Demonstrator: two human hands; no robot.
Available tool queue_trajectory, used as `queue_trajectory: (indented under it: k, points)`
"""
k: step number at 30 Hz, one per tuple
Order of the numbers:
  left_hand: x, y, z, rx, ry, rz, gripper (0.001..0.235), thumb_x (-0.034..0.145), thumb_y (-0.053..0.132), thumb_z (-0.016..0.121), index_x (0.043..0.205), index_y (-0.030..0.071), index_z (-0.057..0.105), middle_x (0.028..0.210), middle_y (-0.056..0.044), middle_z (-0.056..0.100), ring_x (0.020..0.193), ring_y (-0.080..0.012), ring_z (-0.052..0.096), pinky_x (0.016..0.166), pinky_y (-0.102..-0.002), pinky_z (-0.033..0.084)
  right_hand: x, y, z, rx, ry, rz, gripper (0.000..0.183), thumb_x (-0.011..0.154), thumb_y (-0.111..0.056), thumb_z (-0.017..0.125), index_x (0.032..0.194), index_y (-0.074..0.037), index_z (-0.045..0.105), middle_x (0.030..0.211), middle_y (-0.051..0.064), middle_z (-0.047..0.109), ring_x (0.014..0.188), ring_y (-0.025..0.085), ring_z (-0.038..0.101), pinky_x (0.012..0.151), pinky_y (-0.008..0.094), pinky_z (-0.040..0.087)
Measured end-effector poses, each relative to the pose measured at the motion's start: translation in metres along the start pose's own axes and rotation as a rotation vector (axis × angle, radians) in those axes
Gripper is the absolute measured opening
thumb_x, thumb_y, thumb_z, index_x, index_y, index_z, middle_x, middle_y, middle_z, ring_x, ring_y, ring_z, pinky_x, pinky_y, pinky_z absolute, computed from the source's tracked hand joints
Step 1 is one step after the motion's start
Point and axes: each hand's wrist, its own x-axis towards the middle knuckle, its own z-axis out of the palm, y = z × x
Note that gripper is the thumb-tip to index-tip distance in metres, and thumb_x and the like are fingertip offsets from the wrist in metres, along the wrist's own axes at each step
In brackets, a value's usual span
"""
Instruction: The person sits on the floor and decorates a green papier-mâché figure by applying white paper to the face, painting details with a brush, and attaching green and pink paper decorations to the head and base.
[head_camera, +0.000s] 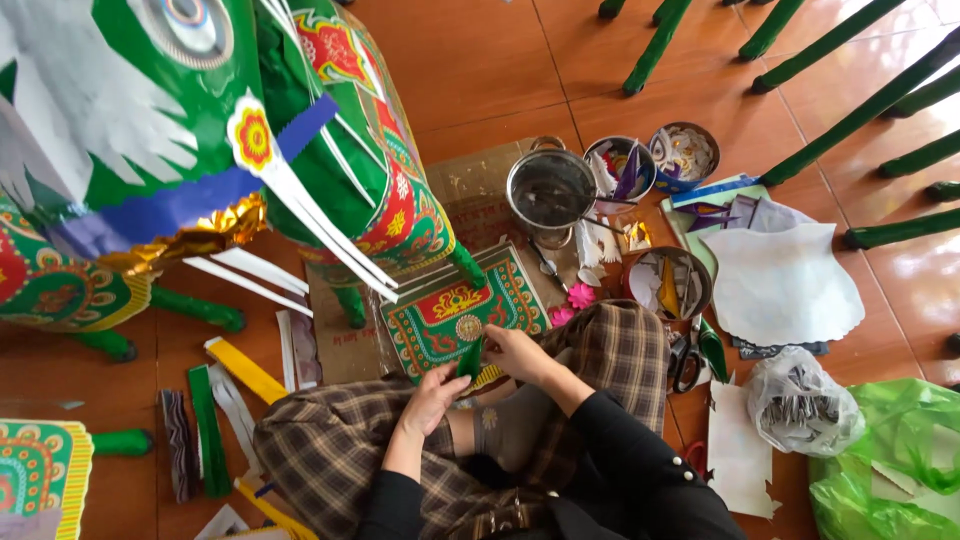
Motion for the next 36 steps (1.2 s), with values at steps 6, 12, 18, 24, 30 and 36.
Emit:
queue_trajectory:
  k: [6, 12, 18, 24, 30, 36]
  points:
    - [0.013, -0.022, -0.018, 0.004, -0.026, 0.042, 0.031, 0.083, 0.001, 0.076, 0.113, -0.001, 0.071, 0.104, -0.009, 0.073, 0.092, -0.0159, 0.069, 0.086, -0.034, 0.057, 0.004, 0.016, 0.009, -0.016, 0.057, -0.127, 0.02, 0.079, -0.012, 0.069, 0.096, -0.009, 0.058, 0.082, 0.017, 0.071, 0.084, 0.04, 0.068, 0.071, 0.05, 0.053]
    - [0.023, -0.029, -0.027, -0.144, 0.048, 0.081, 0.024, 0.084, 0.002, 0.075, 0.108, 0.002, 0.072, 0.098, -0.008, 0.074, 0.087, -0.0142, 0.072, 0.082, -0.029, 0.056, 0.02, 0.04, -0.003, 0.125, 0.15, -0.205, 0.025, 0.079, -0.013, 0.076, 0.101, -0.01, 0.066, 0.083, 0.012, 0.072, 0.082, 0.034, 0.069, 0.075, 0.046, 0.055]
    - [0.018, -0.007, -0.017, -0.336, 0.033, 0.163, 0.03, 0.088, -0.004, 0.067, 0.117, -0.008, 0.064, 0.113, -0.023, 0.069, 0.112, -0.0323, 0.066, 0.104, -0.043, 0.05, 0.013, 0.021, -0.022, 0.38, 0.204, 0.054, 0.018, 0.085, -0.007, 0.07, 0.103, -0.012, 0.069, 0.086, 0.006, 0.075, 0.07, 0.014, 0.068, 0.066, 0.028, 0.056]
    - [0.022, -0.012, -0.02, -0.323, 0.049, 0.15, 0.034, 0.089, -0.006, 0.066, 0.122, -0.01, 0.061, 0.118, -0.028, 0.065, 0.115, -0.0356, 0.063, 0.105, -0.044, 0.049, 0.015, 0.022, -0.021, 0.449, 0.215, 0.054, 0.02, 0.087, -0.002, 0.065, 0.104, -0.009, 0.072, 0.08, 0.006, 0.074, 0.064, 0.011, 0.067, 0.058, 0.023, 0.053]
    - [0.021, -0.006, -0.017, -0.317, 0.052, 0.128, 0.033, 0.089, -0.004, 0.067, 0.122, -0.008, 0.062, 0.118, -0.025, 0.066, 0.116, -0.0365, 0.062, 0.105, -0.045, 0.05, 0.014, 0.02, -0.019, 0.469, 0.189, 0.023, 0.027, 0.088, 0.005, 0.063, 0.114, 0.0, 0.07, 0.093, 0.018, 0.07, 0.078, 0.021, 0.07, 0.064, 0.031, 0.06]
    - [0.028, -0.013, -0.021, -0.259, 0.048, 0.117, 0.035, 0.091, -0.001, 0.067, 0.125, -0.006, 0.061, 0.118, -0.023, 0.066, 0.116, -0.0343, 0.063, 0.105, -0.045, 0.049, 0.02, 0.031, -0.013, 0.326, 0.251, -0.014, 0.013, 0.089, -0.007, 0.069, 0.101, -0.007, 0.074, 0.073, 0.008, 0.07, 0.066, 0.014, 0.066, 0.059, 0.028, 0.053]
